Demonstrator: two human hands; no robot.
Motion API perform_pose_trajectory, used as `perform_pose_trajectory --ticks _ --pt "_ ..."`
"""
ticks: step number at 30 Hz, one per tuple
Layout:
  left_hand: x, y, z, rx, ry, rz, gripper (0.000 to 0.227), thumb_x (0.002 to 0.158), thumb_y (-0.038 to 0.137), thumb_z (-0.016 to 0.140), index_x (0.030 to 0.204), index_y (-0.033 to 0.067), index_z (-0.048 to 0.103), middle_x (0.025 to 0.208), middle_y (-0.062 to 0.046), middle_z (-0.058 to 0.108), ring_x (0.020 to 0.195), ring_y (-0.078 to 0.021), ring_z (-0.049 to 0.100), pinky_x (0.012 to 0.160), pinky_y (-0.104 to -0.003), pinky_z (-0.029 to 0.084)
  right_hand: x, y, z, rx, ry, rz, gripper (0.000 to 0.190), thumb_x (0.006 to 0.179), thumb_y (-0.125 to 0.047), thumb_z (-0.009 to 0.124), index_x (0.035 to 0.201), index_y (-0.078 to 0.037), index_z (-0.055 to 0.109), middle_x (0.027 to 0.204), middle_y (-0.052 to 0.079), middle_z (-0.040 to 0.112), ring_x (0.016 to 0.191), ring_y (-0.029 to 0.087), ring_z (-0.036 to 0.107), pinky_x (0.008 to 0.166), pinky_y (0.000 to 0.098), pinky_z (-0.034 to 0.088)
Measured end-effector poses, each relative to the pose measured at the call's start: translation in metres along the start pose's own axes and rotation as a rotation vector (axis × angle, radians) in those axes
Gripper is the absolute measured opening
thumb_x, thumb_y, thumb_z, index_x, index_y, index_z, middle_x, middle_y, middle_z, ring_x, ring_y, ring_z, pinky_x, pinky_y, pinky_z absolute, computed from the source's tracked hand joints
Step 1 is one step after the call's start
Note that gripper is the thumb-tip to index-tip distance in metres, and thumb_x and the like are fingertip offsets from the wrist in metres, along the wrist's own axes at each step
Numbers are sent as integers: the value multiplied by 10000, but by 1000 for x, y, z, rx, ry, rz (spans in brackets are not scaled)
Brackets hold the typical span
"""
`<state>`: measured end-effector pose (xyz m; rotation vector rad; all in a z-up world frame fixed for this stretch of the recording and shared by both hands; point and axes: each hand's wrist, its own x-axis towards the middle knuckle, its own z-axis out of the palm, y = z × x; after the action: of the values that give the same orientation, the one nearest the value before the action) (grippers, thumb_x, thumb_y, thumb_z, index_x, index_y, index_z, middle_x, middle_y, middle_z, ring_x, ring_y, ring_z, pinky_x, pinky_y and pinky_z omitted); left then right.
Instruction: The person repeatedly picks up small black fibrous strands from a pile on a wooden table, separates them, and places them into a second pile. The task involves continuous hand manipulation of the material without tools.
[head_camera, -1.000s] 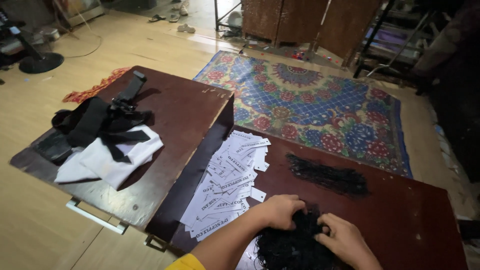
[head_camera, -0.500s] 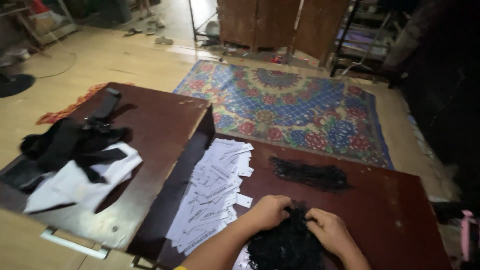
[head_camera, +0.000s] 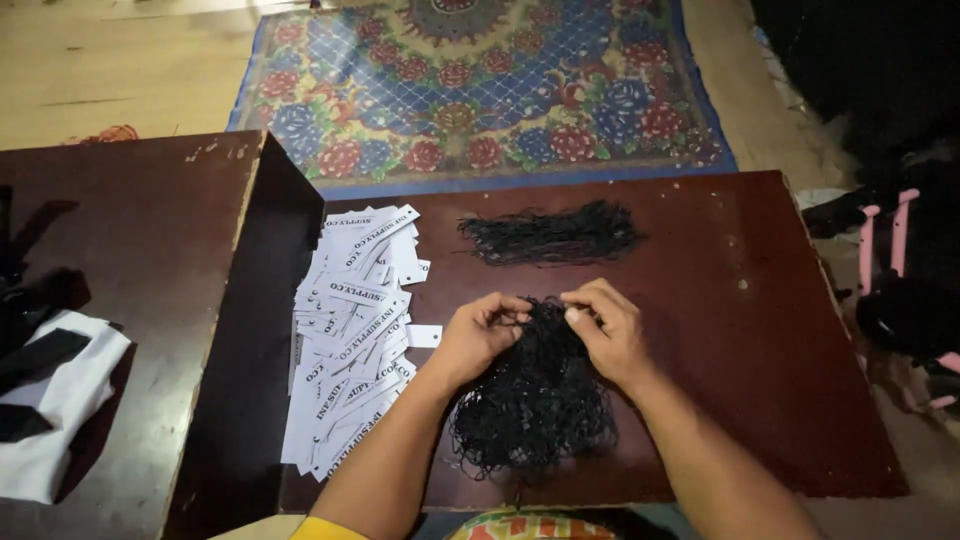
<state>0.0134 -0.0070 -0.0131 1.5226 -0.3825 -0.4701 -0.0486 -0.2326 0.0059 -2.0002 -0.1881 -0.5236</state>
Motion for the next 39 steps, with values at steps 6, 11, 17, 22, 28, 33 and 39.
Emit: perform_pose_trajectory --ticks 6,11,17,22,28,33,39 --pt "3 -15 7 207 98 82 385 759 19 816 1132 96 760 862 -84 769 804 -164 719 736 -277 581 -8 -16 16 -65 10 -254 321 864 -249 794 1136 -82 766 947 81 699 854 286 719 763 409 586" --pt "3 -11 2 476 211 172 152 865 198 747 994 141 689 866 -52 695 803 -198 646 748 -339 498 -19 -34 18 -66 -401 -331 139 841 -240 749 796 -163 643 675 -11 591 566 158 537 555 339 413" --pt "-11 24 2 656 228 367 297 938 419 616 1064 157 679 960 -48 633 918 -268 620 807 -412 480 -28 -41 23 -291 -878 -172 216 795 -326 769 764 -196 600 649 -39 629 619 209 642 603 380 455" --pt "-14 22 12 566 32 741 365 997 427 580 1154 117 693 1255 -117 695 1167 -302 674 1017 -451 498 -28 -17 18 -160 -778 -74 51 779 -201 736 749 -172 706 585 1 658 502 159 591 557 354 451" --pt "-17 20 12 548 -46 613 344 1054 342 495 1222 90 659 1164 -107 702 1106 -322 656 1004 -439 484 -21 10 6 -33 -682 306 75 824 -173 734 837 -132 796 691 -36 672 610 79 545 599 292 427" --pt "-37 52 21 479 87 602 373 887 512 696 1023 165 672 895 -28 675 822 -213 668 763 -333 510 -24 55 7 290 -358 508 88 883 -70 701 935 -41 766 775 76 687 686 147 642 624 302 598" --pt "-26 15 31 595 21 425 188 866 246 762 959 165 620 892 -31 665 783 -237 655 702 -362 485 -28 67 20 497 -287 573 133 931 -36 668 803 -16 635 678 125 655 597 199 591 568 339 511"
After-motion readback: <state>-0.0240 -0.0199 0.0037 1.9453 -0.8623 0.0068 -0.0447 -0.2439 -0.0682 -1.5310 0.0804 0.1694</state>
